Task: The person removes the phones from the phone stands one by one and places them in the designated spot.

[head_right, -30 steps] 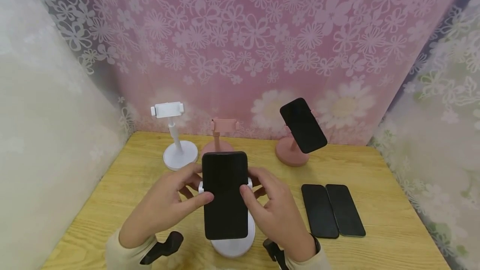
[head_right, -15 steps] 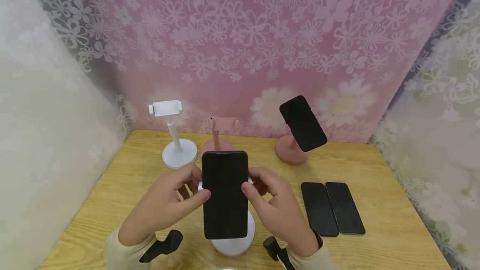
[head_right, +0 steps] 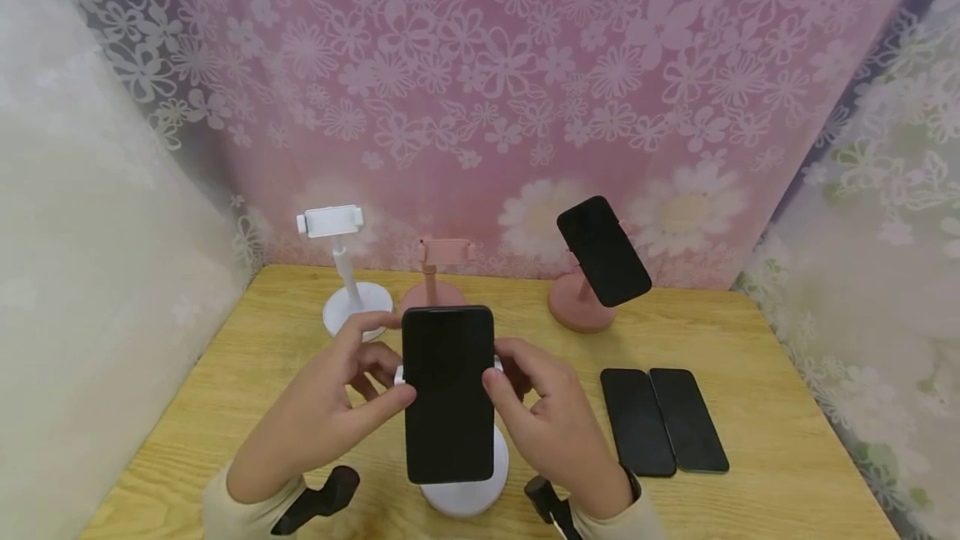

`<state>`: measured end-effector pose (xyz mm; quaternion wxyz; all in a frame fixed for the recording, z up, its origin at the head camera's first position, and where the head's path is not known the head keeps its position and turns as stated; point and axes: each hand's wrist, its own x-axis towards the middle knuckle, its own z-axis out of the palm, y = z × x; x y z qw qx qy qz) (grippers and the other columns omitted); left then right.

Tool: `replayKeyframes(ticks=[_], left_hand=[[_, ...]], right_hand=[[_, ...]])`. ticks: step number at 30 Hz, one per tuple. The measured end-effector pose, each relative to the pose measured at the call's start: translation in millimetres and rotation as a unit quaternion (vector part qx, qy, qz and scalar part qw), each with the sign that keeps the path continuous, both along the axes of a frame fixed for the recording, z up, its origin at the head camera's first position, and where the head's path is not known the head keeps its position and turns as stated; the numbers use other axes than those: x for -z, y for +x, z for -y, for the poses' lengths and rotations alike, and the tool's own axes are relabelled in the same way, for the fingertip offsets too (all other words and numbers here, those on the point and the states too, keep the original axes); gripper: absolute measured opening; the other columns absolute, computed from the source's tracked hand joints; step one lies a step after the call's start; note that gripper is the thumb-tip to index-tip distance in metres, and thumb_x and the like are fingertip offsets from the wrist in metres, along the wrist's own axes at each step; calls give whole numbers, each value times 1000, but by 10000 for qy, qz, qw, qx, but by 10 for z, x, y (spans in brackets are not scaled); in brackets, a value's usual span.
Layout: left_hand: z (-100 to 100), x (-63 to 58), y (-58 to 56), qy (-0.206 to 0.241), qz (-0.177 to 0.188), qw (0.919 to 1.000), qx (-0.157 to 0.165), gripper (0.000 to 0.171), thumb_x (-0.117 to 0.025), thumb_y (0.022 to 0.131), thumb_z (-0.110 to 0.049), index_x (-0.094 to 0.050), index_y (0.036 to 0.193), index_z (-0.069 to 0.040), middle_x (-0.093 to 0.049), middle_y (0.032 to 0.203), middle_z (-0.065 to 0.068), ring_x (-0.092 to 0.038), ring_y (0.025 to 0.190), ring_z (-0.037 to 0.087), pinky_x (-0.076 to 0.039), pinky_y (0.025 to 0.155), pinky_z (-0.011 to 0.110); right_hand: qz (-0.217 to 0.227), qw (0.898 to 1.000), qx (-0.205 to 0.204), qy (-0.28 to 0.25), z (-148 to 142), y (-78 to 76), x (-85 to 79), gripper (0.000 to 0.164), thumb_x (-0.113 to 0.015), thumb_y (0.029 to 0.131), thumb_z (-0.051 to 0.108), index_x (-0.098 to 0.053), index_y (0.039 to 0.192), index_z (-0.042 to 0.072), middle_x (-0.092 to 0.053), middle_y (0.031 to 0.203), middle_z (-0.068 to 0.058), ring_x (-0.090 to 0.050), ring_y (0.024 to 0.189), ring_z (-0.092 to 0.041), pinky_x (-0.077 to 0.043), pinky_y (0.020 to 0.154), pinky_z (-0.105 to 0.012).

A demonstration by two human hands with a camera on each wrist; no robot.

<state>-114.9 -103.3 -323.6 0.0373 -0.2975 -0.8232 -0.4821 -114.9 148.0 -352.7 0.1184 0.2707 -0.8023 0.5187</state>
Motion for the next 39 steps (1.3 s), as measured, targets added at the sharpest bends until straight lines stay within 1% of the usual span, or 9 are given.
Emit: replayKeyframes(ticks=[2, 8, 15, 22, 28, 31, 34, 37, 39], left_hand=[[-12, -84, 27, 142, -43, 9998, 93, 56, -65, 91, -25, -32, 136, -28, -65, 83, -10, -61, 71, 4, -51, 57, 25], [-46, -183, 74, 324, -391, 9986, 115, 54, -64, 92, -14, -33, 136, -17, -61, 71, -3, -52, 58, 7, -45, 51, 22], [-27, -28, 29, 460, -128, 9987, 189, 56, -63, 92, -23, -31, 139, -25, -62, 77, -8, -56, 62, 7, -47, 54, 24], [4, 60, 4, -43, 276, 9996, 91, 74, -68, 86, -40, -23, 144, -39, -59, 85, -14, -59, 75, 3, -52, 63, 24], [1, 78, -41, 375, -59, 9988, 325, 83, -72, 86, -25, -15, 147, -31, -57, 72, -8, -57, 64, 6, -51, 56, 25], [-5, 99, -57, 502, -205, 9972, 507, 75, -72, 86, -24, -21, 142, -26, -57, 72, -6, -56, 62, 6, -50, 54, 24], [-1, 116, -49, 398, -286, 9974, 532, 54, -69, 88, -28, -35, 129, -22, -57, 76, -8, -55, 65, 4, -50, 55, 23], [16, 123, -21, 124, -330, 9987, 362, 35, -67, 88, -35, -45, 113, -23, -57, 78, -12, -55, 66, 2, -49, 57, 22], [25, 114, -8, 7, -340, 9989, 313, 28, -67, 88, -38, -49, 104, -24, -57, 78, -13, -55, 66, 2, -49, 58, 22]], right_hand=[[42, 10000, -29, -80, 5, 8, 3, 24, -54, 95, 1, -61, 113, 15, -58, 85, 3, -55, 70, -11, -48, 60, -27], [498, 9976, -57, -469, 17, 36, -9, 20, -50, 98, 3, -59, 113, 12, -54, 84, -2, -52, 71, -17, -45, 60, -28], [559, 9966, -371, -468, 18, 39, 7, 21, -46, 99, 2, -57, 114, 11, -50, 78, -1, -50, 63, -14, -45, 56, -28], [-23, 9975, -682, -168, -33, 8, 34, 32, -51, 94, -6, -56, 121, 11, -60, 101, -1, -58, 73, -12, -51, 61, -28], [48, 9923, -1162, -436, -99, -30, 54, 35, -50, 91, -12, -55, 122, 4, -60, 100, -5, -56, 71, -14, -51, 59, -30], [305, 9911, -1158, -584, -125, -21, 72, 31, -48, 92, -12, -55, 120, 0, -59, 93, -6, -54, 70, -16, -49, 58, -32], [261, 9964, -698, -392, -112, 22, 44, 33, -51, 93, -9, -54, 123, 5, -60, 97, -4, -56, 77, -16, -51, 63, -30], [-151, 9995, 252, 151, -58, 110, -103, 46, -59, 90, -3, -49, 131, 16, -57, 113, 1, -55, 96, -13, -52, 74, -23], [-512, 9930, 885, 587, 15, 185, -264, 57, -63, 88, 2, -43, 138, 22, -51, 126, 4, -51, 109, -12, -51, 81, -21]])
